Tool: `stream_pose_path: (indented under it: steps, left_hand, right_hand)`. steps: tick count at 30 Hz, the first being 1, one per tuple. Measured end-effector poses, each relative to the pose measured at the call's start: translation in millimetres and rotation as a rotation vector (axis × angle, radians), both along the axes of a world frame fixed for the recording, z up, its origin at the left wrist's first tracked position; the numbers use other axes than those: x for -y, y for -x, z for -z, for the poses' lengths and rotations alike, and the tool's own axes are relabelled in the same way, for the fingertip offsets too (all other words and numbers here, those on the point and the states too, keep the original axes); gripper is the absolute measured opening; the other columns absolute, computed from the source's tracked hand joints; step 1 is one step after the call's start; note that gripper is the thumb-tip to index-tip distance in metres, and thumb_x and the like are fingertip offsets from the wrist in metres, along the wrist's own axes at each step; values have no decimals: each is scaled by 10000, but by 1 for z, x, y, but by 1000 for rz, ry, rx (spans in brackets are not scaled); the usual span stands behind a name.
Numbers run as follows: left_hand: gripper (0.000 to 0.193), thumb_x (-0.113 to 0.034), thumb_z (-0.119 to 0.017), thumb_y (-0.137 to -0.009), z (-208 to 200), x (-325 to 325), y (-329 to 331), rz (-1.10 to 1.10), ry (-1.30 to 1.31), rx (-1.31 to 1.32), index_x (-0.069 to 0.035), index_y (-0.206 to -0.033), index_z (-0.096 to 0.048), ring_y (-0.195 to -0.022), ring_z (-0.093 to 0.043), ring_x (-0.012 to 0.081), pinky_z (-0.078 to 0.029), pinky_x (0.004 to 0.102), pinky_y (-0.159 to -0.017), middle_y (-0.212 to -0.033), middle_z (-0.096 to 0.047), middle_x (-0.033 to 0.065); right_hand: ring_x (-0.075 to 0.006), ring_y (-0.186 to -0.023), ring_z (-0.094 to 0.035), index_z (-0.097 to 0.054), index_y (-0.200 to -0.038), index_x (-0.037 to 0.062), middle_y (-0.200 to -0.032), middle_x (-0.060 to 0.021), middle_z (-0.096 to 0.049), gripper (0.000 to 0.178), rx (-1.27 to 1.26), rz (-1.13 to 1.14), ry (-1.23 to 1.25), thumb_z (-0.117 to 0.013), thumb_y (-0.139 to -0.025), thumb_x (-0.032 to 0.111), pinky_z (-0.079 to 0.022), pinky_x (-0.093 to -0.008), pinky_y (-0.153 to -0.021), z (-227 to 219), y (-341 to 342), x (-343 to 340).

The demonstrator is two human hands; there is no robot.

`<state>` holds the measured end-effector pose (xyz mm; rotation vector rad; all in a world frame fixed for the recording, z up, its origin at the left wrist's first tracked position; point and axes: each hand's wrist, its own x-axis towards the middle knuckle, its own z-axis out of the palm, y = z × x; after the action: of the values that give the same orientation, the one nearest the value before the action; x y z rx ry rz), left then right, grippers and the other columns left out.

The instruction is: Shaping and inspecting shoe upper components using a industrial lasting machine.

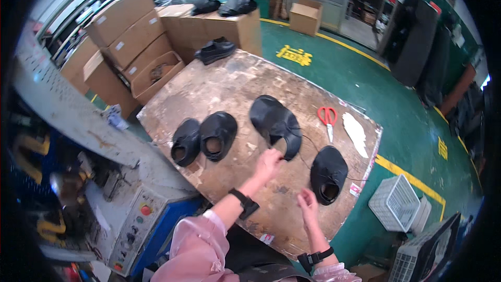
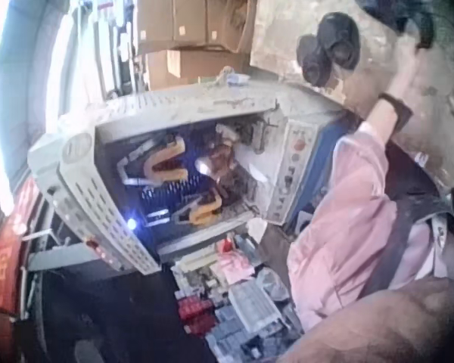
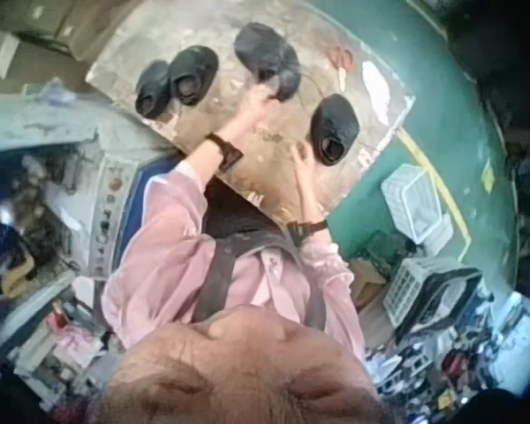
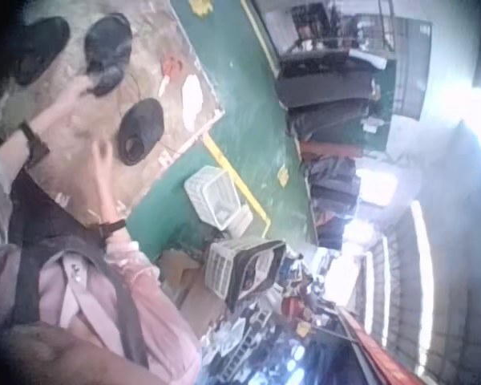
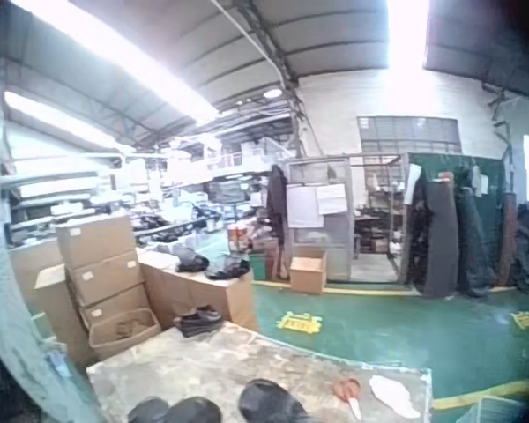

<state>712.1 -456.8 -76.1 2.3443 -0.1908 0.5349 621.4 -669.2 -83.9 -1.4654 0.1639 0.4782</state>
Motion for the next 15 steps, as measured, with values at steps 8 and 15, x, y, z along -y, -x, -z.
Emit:
stream_pose_path:
  steps: [8, 15]
  left_hand:
    - [178, -164, -635, -864, -93, -24, 200, -108, 1169, -389, -19, -966, -619, -693, -488, 33, -412, 214, -594, -752, -546, -53]
    - [366, -270, -677, -797, -149, -134, 371, -397, 203, -58, -47, -1074, -593, -921, -572, 307, -463, 368, -800, -977, -600, 117]
  right_hand:
    - [-88, -793, -580, -645, -1006, 26, -870, 0, -649, 258, 62, -463, -17, -702, -795, 164, -477, -258, -704, -93, 25, -70]
    - [-52, -828, -575, -650, -1022, 20, -924, 19, -653, 237, -15, -1147, 44, -690, -812, 123, -479, -232, -757, -147, 116, -164]
